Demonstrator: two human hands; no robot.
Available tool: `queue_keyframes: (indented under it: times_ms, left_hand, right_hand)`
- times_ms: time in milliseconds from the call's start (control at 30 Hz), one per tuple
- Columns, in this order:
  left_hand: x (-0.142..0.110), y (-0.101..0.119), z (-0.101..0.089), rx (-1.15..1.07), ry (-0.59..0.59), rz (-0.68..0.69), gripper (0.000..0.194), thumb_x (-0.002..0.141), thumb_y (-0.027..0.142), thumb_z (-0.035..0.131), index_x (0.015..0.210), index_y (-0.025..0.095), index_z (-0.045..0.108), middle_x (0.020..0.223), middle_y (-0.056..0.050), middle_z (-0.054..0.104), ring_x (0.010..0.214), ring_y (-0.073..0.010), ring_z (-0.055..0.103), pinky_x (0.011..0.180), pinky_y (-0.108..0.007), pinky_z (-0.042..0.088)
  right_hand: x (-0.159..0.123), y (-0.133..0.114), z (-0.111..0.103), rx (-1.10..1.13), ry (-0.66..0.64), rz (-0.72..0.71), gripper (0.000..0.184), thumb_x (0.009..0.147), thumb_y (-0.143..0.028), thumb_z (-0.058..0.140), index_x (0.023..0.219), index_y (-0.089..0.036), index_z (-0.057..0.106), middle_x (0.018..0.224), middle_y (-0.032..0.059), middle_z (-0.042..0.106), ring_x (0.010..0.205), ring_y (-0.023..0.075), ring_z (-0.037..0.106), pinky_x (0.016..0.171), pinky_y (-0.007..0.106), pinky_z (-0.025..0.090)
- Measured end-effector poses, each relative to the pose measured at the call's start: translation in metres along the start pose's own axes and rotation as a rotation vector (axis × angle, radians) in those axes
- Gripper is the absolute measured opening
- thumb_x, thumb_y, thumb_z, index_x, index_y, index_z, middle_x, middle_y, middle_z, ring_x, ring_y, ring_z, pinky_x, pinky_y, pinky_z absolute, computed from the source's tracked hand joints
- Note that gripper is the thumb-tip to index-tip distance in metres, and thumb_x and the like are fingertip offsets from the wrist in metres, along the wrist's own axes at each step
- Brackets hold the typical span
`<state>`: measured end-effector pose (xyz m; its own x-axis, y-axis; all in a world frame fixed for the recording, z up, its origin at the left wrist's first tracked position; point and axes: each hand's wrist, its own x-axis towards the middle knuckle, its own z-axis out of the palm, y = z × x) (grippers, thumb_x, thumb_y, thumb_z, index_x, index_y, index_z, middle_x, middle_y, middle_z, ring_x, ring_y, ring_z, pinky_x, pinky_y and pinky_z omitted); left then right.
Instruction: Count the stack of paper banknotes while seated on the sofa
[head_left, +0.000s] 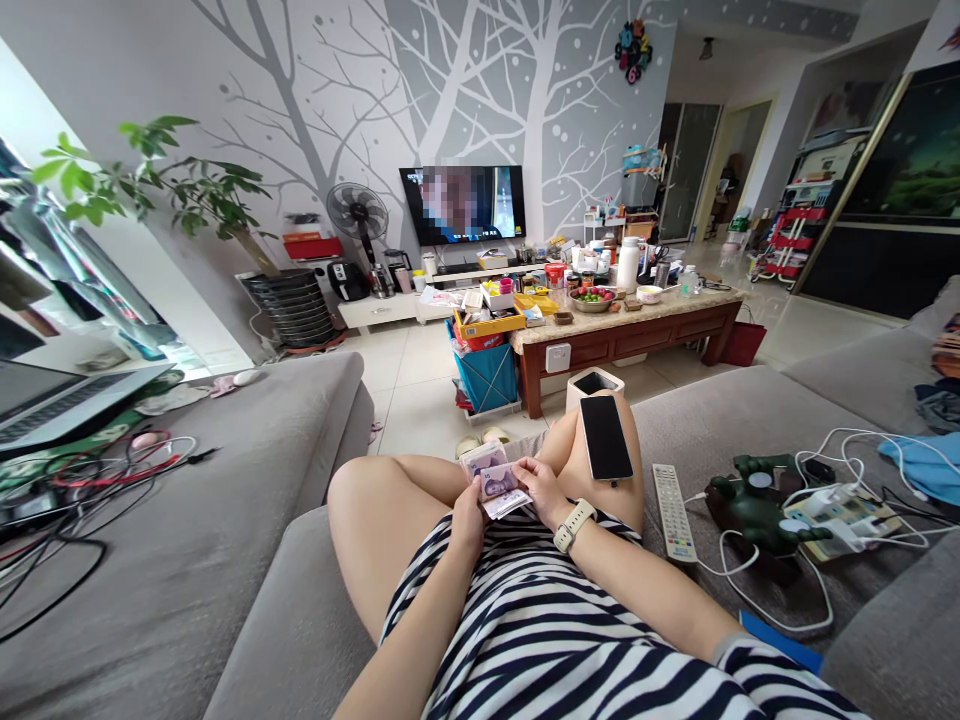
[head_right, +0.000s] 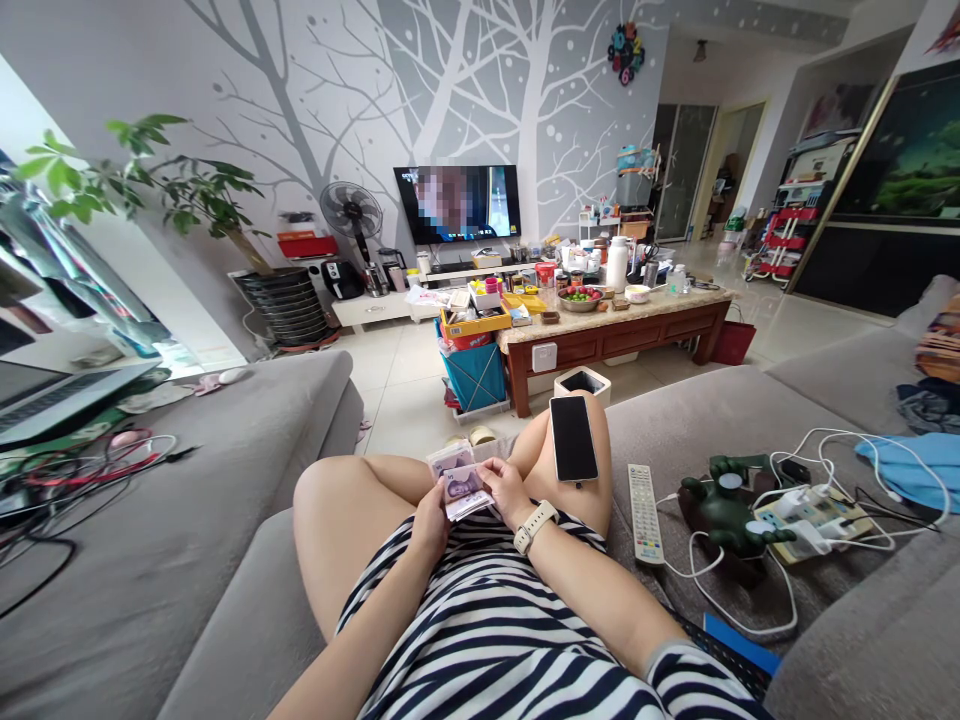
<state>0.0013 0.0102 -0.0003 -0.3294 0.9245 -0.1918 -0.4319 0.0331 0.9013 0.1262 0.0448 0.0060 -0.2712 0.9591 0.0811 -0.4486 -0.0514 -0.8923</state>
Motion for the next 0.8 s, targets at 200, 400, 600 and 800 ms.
queue_keyframes:
  times_ms: [200,400,600,800]
  left_hand:
    - [-0.001,0.001,0.000,0.011,0.002,0.001,0.029,0.086,0.032,0.050,0.094,0.010,0.067,0.083,-0.011,0.074,0.077,-0.0241,0.069,0.072,-0.036,0.055]
    - [-0.004,0.003,0.002,0.012,0.000,0.002,0.030,0.085,0.034,0.051,0.094,0.010,0.067,0.083,-0.011,0.074,0.080,-0.0250,0.069,0.073,-0.037,0.054]
    - [-0.007,0.006,0.002,0.006,-0.009,0.009,0.034,0.081,0.038,0.056,0.092,0.009,0.069,0.080,-0.012,0.074,0.085,-0.0281,0.069,0.079,-0.039,0.053]
    - [-0.008,0.007,0.004,-0.020,-0.028,0.023,0.033,0.080,0.035,0.055,0.093,0.007,0.068,0.084,-0.014,0.074,0.085,-0.0272,0.069,0.082,-0.040,0.053]
  right_hand:
    - [0.000,0.000,0.001,0.019,0.000,0.002,0.030,0.063,-0.043,0.071,0.067,-0.019,0.054,0.055,-0.0057,0.046,0.050,0.0095,0.038,0.050,0.023,0.029]
    - [0.001,0.002,-0.001,0.021,-0.005,0.004,0.030,0.064,-0.042,0.071,0.066,-0.019,0.053,0.053,-0.0068,0.044,0.048,0.0088,0.035,0.048,0.023,0.027]
    - [0.002,0.006,-0.002,0.011,-0.042,0.025,0.029,0.068,-0.045,0.068,0.065,-0.019,0.053,0.050,-0.0052,0.047,0.046,0.0105,0.040,0.047,0.023,0.031]
    - [0.004,0.010,-0.003,-0.027,-0.049,0.023,0.031,0.070,-0.047,0.065,0.064,-0.019,0.053,0.051,-0.0020,0.055,0.046,0.0119,0.045,0.050,0.025,0.035]
